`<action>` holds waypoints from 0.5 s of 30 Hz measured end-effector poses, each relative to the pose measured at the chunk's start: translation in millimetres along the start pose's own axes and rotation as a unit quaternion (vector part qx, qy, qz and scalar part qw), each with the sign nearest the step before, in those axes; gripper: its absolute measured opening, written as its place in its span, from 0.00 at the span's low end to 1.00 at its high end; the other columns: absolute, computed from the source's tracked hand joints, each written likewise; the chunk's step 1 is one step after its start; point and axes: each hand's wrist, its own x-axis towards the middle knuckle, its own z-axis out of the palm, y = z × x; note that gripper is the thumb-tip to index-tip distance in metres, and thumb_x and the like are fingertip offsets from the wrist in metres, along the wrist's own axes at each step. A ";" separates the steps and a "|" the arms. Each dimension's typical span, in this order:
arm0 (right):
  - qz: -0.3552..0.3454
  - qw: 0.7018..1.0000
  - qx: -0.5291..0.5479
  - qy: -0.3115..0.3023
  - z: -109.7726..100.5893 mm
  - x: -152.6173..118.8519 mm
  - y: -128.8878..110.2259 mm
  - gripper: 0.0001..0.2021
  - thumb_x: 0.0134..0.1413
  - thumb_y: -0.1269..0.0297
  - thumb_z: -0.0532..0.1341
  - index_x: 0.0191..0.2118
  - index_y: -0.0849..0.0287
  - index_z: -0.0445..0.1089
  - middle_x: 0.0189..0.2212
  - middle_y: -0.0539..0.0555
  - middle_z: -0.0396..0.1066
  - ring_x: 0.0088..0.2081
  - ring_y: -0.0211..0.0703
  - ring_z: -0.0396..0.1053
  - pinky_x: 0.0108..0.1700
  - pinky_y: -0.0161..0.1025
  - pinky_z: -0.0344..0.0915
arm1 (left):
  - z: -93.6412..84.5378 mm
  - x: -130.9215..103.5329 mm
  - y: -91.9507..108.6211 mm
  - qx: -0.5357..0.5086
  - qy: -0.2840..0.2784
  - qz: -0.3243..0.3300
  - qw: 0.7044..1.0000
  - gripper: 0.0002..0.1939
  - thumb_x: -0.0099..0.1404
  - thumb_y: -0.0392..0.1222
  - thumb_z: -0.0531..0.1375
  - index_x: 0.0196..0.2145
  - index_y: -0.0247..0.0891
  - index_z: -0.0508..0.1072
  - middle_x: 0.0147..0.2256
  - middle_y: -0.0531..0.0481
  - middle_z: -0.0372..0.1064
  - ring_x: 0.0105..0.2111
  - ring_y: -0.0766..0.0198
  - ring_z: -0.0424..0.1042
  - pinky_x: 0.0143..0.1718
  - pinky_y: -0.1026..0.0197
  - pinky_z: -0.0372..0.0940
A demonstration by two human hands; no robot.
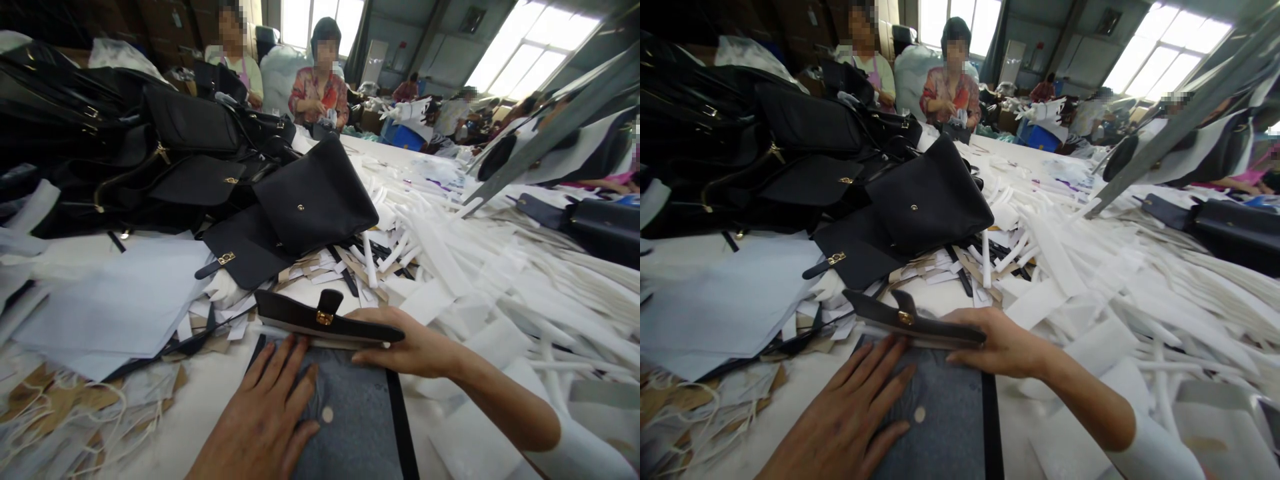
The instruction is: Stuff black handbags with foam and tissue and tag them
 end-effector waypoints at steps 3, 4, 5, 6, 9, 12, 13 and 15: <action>-0.046 0.998 -0.033 -0.009 -0.5 -1.9 10.2 0.22 0.57 0.67 0.64 0.58 0.56 0.68 0.53 0.56 0.72 0.54 0.49 0.70 0.59 0.45 0.64 | 1.2 0.0 0.6 -0.003 -0.008 -0.004 1.000 0.27 0.65 0.51 0.60 0.59 0.40 0.66 0.66 0.35 0.53 0.64 0.44 0.56 0.61 0.42 0.54; -0.044 0.998 -0.041 -0.005 -1.0 -1.8 15.0 0.23 0.57 0.67 0.64 0.59 0.56 0.68 0.54 0.56 0.72 0.55 0.50 0.69 0.60 0.46 0.63 | 1.4 0.2 0.6 -0.005 -0.011 -0.004 1.000 0.27 0.65 0.51 0.60 0.59 0.40 0.66 0.66 0.35 0.52 0.65 0.44 0.56 0.61 0.42 0.54; -0.037 0.998 -0.049 -0.004 -1.5 -1.3 19.8 0.22 0.57 0.67 0.64 0.58 0.56 0.68 0.54 0.56 0.73 0.54 0.49 0.70 0.59 0.46 0.64 | 1.3 0.5 0.5 -0.007 -0.014 -0.004 1.000 0.27 0.65 0.50 0.60 0.59 0.40 0.66 0.67 0.35 0.51 0.65 0.43 0.56 0.61 0.42 0.55; -0.029 0.998 -0.058 -0.005 -2.0 -0.5 24.3 0.21 0.57 0.67 0.63 0.57 0.56 0.70 0.52 0.55 0.74 0.52 0.49 0.71 0.58 0.46 0.66 | 1.0 0.8 0.4 -0.010 -0.016 -0.003 1.000 0.27 0.64 0.50 0.60 0.59 0.40 0.66 0.67 0.35 0.51 0.65 0.44 0.56 0.60 0.42 0.56; -0.014 0.996 -0.088 0.008 -2.2 1.7 34.0 0.18 0.56 0.67 0.64 0.53 0.58 0.72 0.48 0.55 0.76 0.48 0.49 0.73 0.55 0.45 0.69 | -1.2 1.9 -0.1 -0.010 -0.013 -0.002 1.000 0.26 0.64 0.49 0.60 0.58 0.40 0.67 0.67 0.36 0.50 0.65 0.44 0.56 0.60 0.43 0.57; -0.008 0.994 -0.107 0.036 0.0 1.2 38.5 0.22 0.53 0.68 0.66 0.55 0.59 0.70 0.50 0.56 0.75 0.51 0.51 0.72 0.56 0.47 0.68 | -3.3 2.5 0.2 -0.003 -0.009 0.001 1.000 0.26 0.63 0.49 0.60 0.58 0.40 0.67 0.67 0.36 0.51 0.65 0.45 0.55 0.60 0.43 0.57; -0.007 0.993 -0.111 0.039 0.8 0.4 39.3 0.21 0.53 0.67 0.66 0.54 0.58 0.71 0.50 0.56 0.75 0.51 0.51 0.72 0.57 0.47 0.67 | -3.4 2.6 0.3 -0.001 -0.009 -0.001 1.000 0.26 0.63 0.50 0.60 0.58 0.41 0.67 0.67 0.35 0.51 0.65 0.45 0.55 0.60 0.43 0.57; -0.011 0.993 -0.113 0.037 1.7 -1.5 39.3 0.18 0.55 0.67 0.66 0.53 0.57 0.72 0.49 0.55 0.76 0.52 0.51 0.72 0.57 0.46 0.67 | -2.9 2.7 0.6 -0.001 -0.010 -0.006 1.000 0.27 0.63 0.50 0.61 0.58 0.41 0.67 0.67 0.34 0.51 0.65 0.45 0.55 0.60 0.44 0.57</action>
